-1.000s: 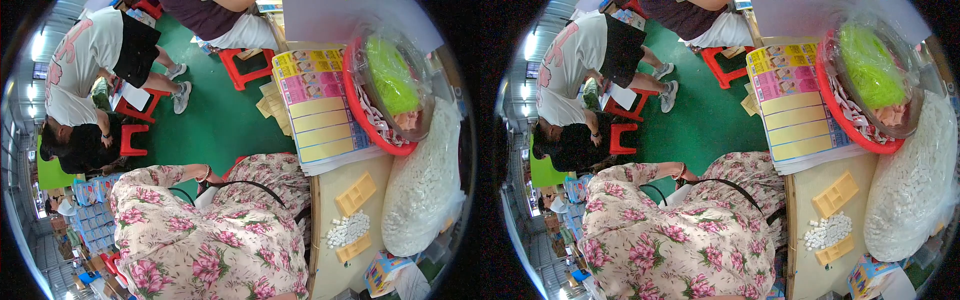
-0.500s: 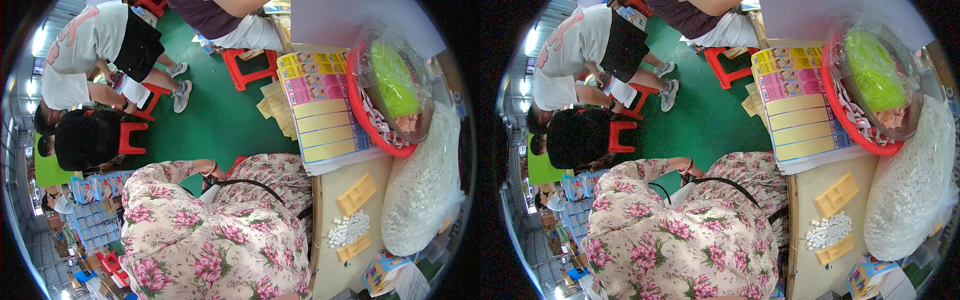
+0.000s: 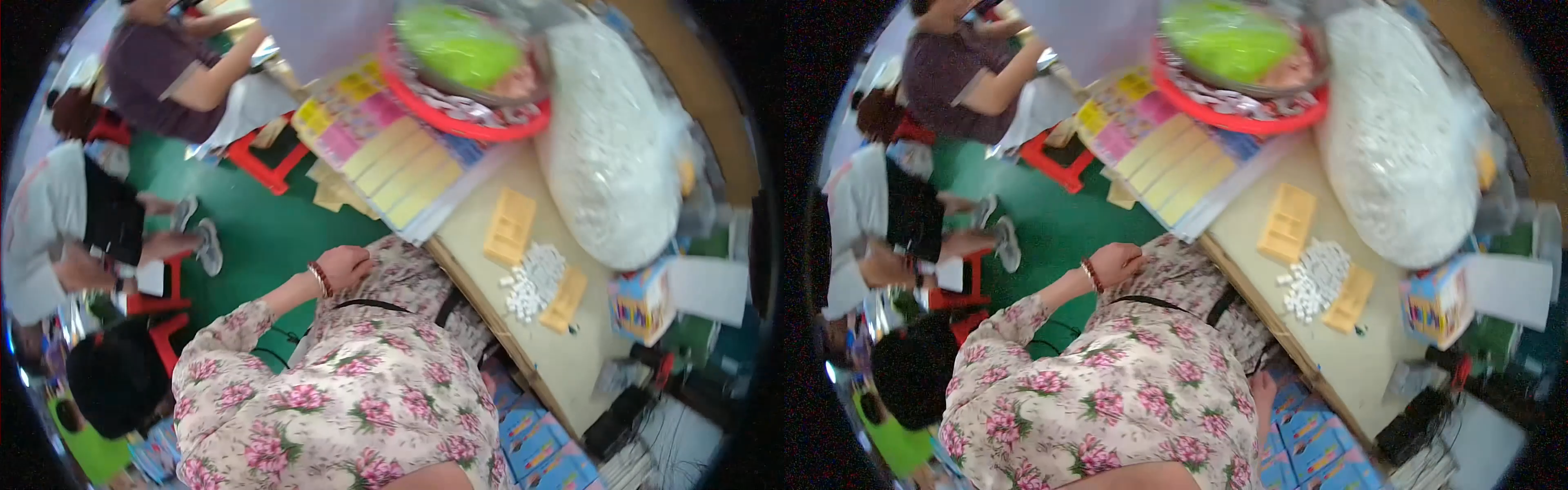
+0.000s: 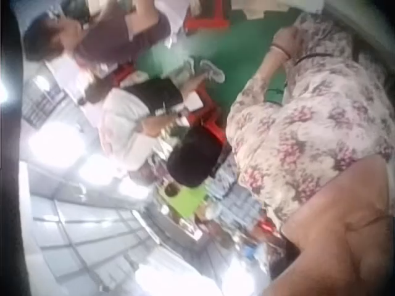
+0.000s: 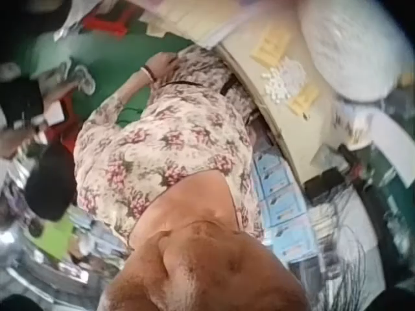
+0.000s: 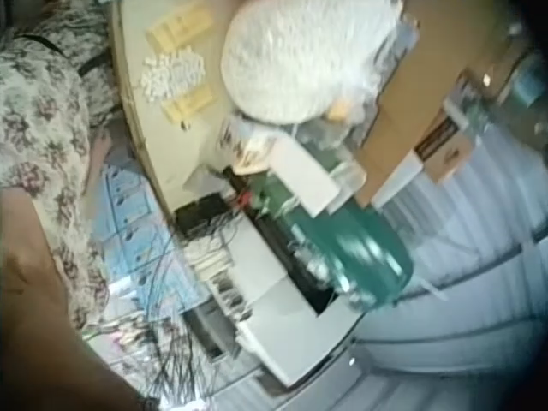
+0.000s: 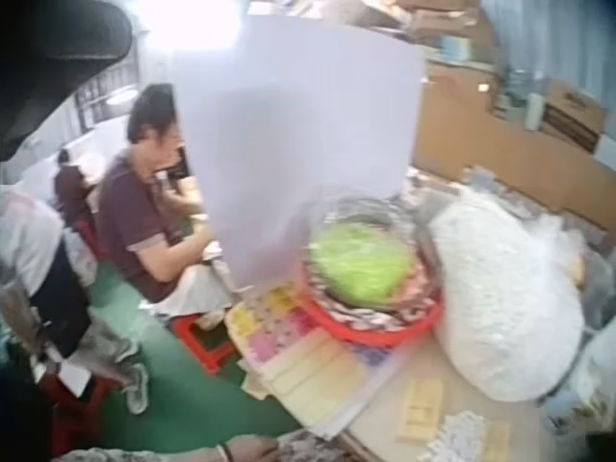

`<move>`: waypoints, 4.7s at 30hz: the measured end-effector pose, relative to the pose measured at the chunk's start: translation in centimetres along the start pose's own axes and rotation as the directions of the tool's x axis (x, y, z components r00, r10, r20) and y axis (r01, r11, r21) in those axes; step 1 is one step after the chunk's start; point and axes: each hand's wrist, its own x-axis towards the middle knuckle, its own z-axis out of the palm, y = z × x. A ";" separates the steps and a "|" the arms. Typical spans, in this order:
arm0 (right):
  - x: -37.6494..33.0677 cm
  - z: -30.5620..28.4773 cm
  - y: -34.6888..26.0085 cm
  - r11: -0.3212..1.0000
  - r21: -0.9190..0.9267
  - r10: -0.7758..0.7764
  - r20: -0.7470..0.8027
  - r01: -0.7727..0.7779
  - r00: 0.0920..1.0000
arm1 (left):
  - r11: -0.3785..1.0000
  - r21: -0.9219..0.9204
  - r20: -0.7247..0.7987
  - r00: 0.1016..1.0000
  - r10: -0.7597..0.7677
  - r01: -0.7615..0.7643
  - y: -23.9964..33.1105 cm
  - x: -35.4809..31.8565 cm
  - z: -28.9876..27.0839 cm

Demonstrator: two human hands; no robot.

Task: Manually packaging small toy blocks into plastic trays, sealing them in bags, and placing them into retail cardboard boxes.

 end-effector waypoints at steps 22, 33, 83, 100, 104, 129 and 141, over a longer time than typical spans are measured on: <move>8.7 -7.6 -6.7 0.928 -0.372 -0.294 -0.726 0.005 0.622 | 0.830 0.308 -0.005 0.872 0.490 -0.464 14.2 17.5 6.6; 10.4 -10.0 -5.8 0.927 -0.301 -0.025 -0.643 -0.222 0.766 | 0.658 0.522 0.187 0.825 0.533 -0.543 13.2 20.7 2.4; 12.3 -11.6 -5.8 0.916 0.364 0.042 -0.504 0.168 0.863 | 0.758 -0.214 0.352 0.675 0.649 -0.616 28.1 22.4 16.9; 13.9 -12.4 -2.6 0.821 0.480 0.068 -0.619 0.309 0.782 | 0.759 -0.105 0.399 0.672 0.624 -0.642 29.4 24.0 19.0; 13.5 -11.8 -3.3 0.769 0.516 0.123 -0.699 0.377 0.705 | 0.743 -0.198 0.352 0.661 0.663 -0.640 28.8 24.1 18.7; 10.2 -10.2 -4.2 0.972 -0.218 -0.095 -0.707 -0.088 0.701 | 0.695 -0.069 0.122 0.685 0.718 -0.716 25.5 20.8 16.9; 10.1 -12.8 -9.0 0.943 0.225 -0.044 -0.644 0.244 0.763 | 0.815 0.125 0.005 0.822 0.570 -0.566 19.2 20.3 9.4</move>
